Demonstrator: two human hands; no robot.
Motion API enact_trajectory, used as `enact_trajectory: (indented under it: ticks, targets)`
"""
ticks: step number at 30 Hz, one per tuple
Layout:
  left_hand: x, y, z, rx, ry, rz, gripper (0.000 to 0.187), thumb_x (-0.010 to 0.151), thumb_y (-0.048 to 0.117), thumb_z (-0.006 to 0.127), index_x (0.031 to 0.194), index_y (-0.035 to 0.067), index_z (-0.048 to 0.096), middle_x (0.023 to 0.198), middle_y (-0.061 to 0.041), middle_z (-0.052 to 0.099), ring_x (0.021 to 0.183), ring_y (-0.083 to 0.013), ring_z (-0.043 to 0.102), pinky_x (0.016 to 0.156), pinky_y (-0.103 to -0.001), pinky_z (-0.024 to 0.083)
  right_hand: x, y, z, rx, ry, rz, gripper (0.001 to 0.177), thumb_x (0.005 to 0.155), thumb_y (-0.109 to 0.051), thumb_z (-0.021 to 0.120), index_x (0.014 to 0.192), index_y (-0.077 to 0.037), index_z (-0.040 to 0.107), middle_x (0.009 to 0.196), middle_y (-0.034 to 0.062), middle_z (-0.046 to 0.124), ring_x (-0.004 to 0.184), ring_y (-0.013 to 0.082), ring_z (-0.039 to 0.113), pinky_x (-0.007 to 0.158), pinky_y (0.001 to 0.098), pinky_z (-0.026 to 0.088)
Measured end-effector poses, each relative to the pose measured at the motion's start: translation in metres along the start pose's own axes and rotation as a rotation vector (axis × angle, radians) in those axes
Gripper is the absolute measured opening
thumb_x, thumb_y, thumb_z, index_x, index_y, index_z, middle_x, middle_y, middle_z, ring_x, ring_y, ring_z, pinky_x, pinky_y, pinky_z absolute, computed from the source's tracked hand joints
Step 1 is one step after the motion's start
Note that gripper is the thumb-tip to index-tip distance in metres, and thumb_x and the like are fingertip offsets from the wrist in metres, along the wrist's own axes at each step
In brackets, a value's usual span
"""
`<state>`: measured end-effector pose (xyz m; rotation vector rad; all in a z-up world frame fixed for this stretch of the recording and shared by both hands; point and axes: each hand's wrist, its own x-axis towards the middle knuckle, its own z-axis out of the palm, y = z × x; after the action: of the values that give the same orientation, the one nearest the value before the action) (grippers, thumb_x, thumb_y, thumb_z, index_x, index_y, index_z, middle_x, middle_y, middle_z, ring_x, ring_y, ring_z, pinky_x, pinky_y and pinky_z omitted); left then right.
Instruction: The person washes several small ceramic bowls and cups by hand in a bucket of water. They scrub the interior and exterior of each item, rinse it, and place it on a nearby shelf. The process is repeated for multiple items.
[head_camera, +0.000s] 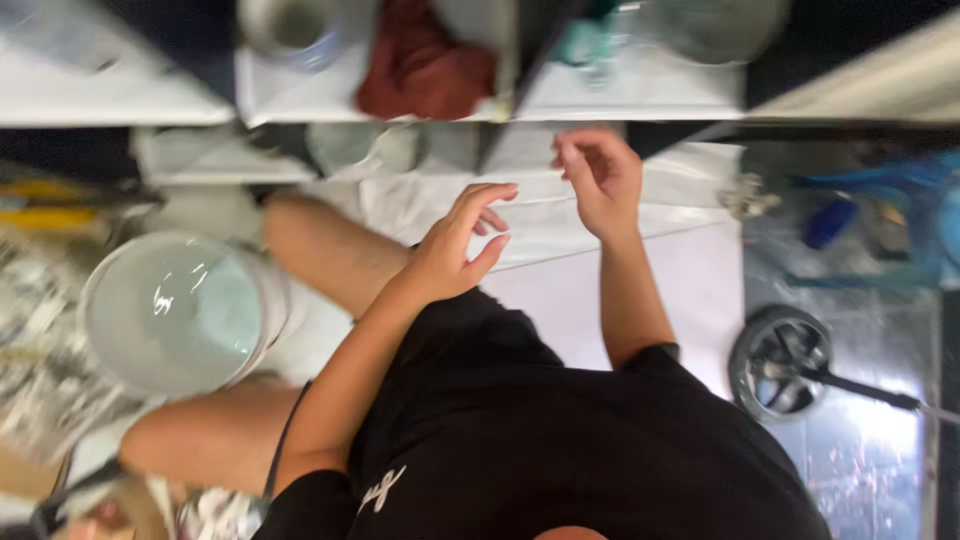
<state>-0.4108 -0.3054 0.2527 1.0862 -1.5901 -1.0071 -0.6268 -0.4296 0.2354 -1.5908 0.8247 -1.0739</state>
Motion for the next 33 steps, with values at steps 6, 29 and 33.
enact_trajectory:
  ticks: [6,29,33]
  targets:
    - [0.024,0.017,0.029,0.004,-0.062,0.074,0.055,0.096,-0.001,0.065,0.147,0.008,0.045,0.146,-0.013,0.054,0.104,-0.0192,0.07,0.089,-0.032,0.054,0.035,-0.025,-0.021,-0.427,0.28,-0.208,0.035,0.096,-0.006,0.078,0.128,-0.01,0.065,0.129,0.0072,0.055,0.095,0.0156,0.06,0.074,0.0263,0.053]
    - [0.002,-0.007,0.015,0.044,0.031,-0.056,0.054,0.094,-0.003,0.066,0.143,0.005,0.046,0.145,-0.015,0.054,0.101,-0.018,0.071,0.087,-0.031,0.055,0.084,0.037,-0.003,-0.676,0.553,-0.492,0.049,0.1,-0.038,0.067,0.135,-0.007,0.05,0.151,0.0137,0.042,0.137,0.0289,0.04,0.117,0.0466,0.027]
    - [0.003,-0.006,0.014,0.053,0.03,-0.056,0.053,0.094,-0.003,0.066,0.143,0.005,0.046,0.144,-0.015,0.054,0.102,-0.0182,0.07,0.087,-0.031,0.055,0.078,0.039,-0.008,-0.724,0.604,-0.389,0.047,0.111,-0.029,0.056,0.149,-0.003,0.048,0.156,0.0157,0.039,0.14,0.0293,0.038,0.117,0.0437,0.03]
